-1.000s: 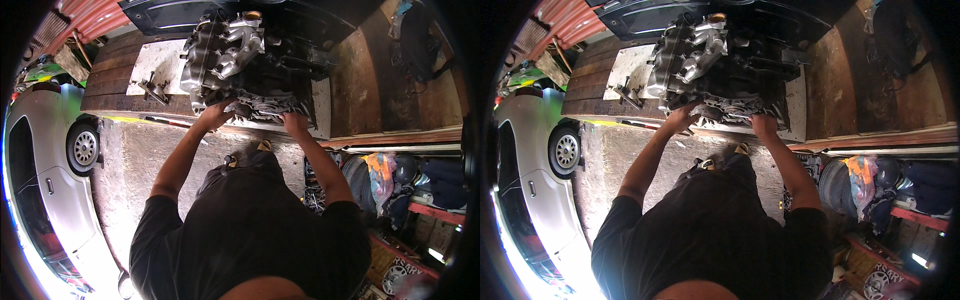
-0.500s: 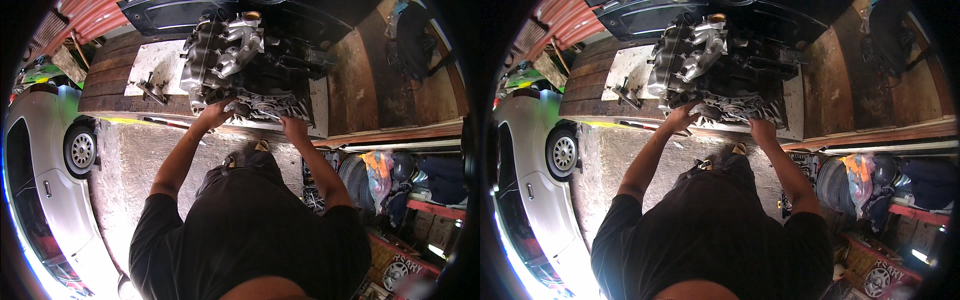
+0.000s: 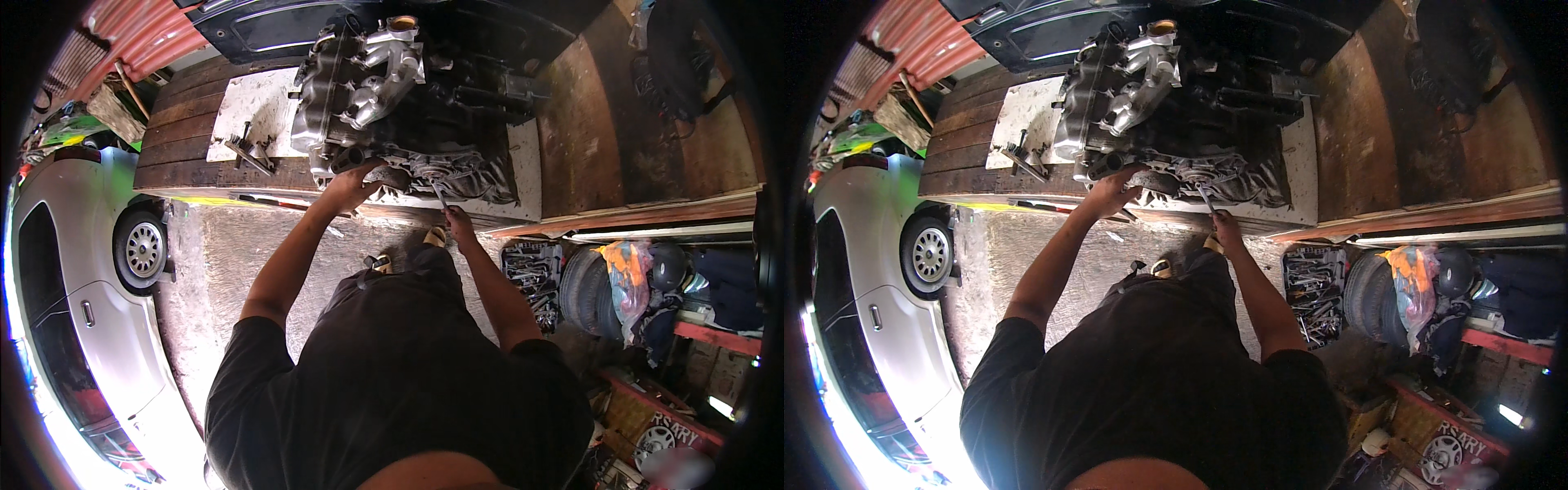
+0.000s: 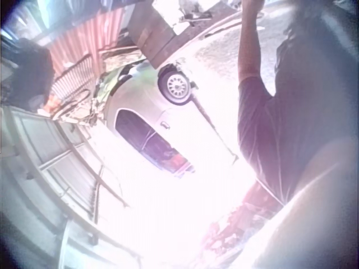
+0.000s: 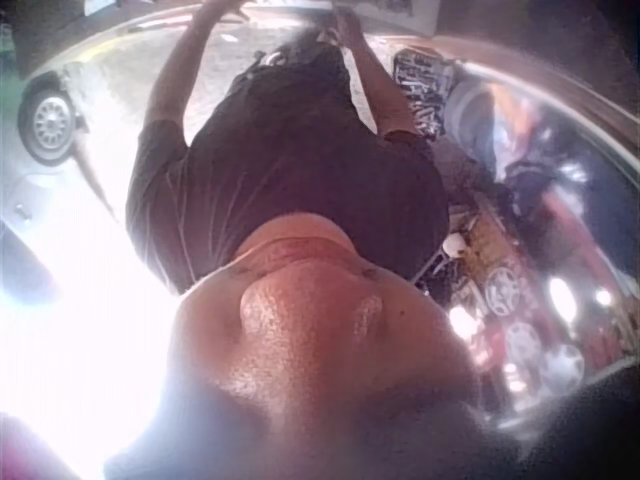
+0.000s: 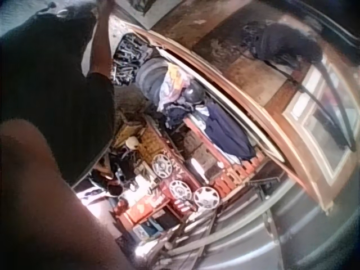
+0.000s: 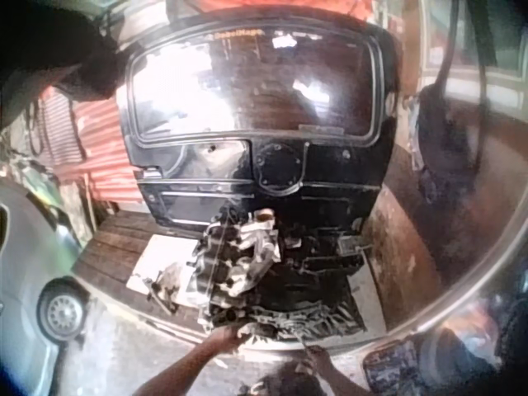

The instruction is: The person uses a wrench to loosen and remove bolts from a car engine block resting on a wooden workbench. They repeatedly turn the wrench, remove bolts, and place them on the bench while working on the engine.

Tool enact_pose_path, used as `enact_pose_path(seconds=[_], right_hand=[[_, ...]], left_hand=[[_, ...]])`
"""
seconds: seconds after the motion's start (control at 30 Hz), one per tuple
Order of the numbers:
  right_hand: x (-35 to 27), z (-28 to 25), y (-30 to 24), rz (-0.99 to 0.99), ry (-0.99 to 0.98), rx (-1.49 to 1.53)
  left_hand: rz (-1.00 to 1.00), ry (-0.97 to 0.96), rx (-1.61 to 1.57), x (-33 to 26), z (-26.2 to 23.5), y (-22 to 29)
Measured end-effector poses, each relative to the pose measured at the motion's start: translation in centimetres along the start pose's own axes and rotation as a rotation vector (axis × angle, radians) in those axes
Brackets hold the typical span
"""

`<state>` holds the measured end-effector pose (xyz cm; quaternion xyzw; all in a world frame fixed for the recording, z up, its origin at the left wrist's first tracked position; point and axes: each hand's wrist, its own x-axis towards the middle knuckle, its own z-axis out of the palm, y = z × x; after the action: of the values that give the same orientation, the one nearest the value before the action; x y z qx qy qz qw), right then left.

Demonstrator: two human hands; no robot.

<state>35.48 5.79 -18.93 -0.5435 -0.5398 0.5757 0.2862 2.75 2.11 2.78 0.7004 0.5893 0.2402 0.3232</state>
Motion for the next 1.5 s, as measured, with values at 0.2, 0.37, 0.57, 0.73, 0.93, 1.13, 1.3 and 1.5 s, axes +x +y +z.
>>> enact_pose_path(seconds=[0.2, 0.37, 0.57, 0.73, 0.93, 1.13, 1.3, 1.5], right_hand=[[-1.6, 4.0, -3.4, 0.314, 0.075, 0.147], [-0.2, 4.2, -0.1, 0.313, 0.095, 0.212], [1.1, 4.9, 2.0, 0.111, 0.18, 0.046], [0.9, 4.2, -0.6, 0.089, 0.33, -0.564], [-0.8, 0.3, -7.6, -0.123, 0.398, -1.053], [-0.5, -2.4, -13.7, -0.381, 0.312, -1.296], [0.1, -2.9, -16.7, -0.485, 0.199, -1.416], [-1.1, -2.1, -19.7, -0.365, -0.011, -1.485]], left_hand=[[0.007, 0.006, -0.018, -0.3, 0.2, -1.1], [-0.045, -0.053, -0.013, 0.0, -0.7, 0.9], [-0.084, -0.069, -0.067, 0.0, -0.6, 0.7], [-0.03, -0.005, -0.002, -0.3, 0.0, -0.9], [-0.147, -0.086, -0.05, -0.2, -0.8, 1.0], [-0.057, -0.036, -0.066, 0.0, -0.1, -0.2], [-0.006, 0.032, -0.035, -0.1, 0.2, -0.4], [0.046, 0.068, -0.002, -0.1, 0.4, -0.8]])
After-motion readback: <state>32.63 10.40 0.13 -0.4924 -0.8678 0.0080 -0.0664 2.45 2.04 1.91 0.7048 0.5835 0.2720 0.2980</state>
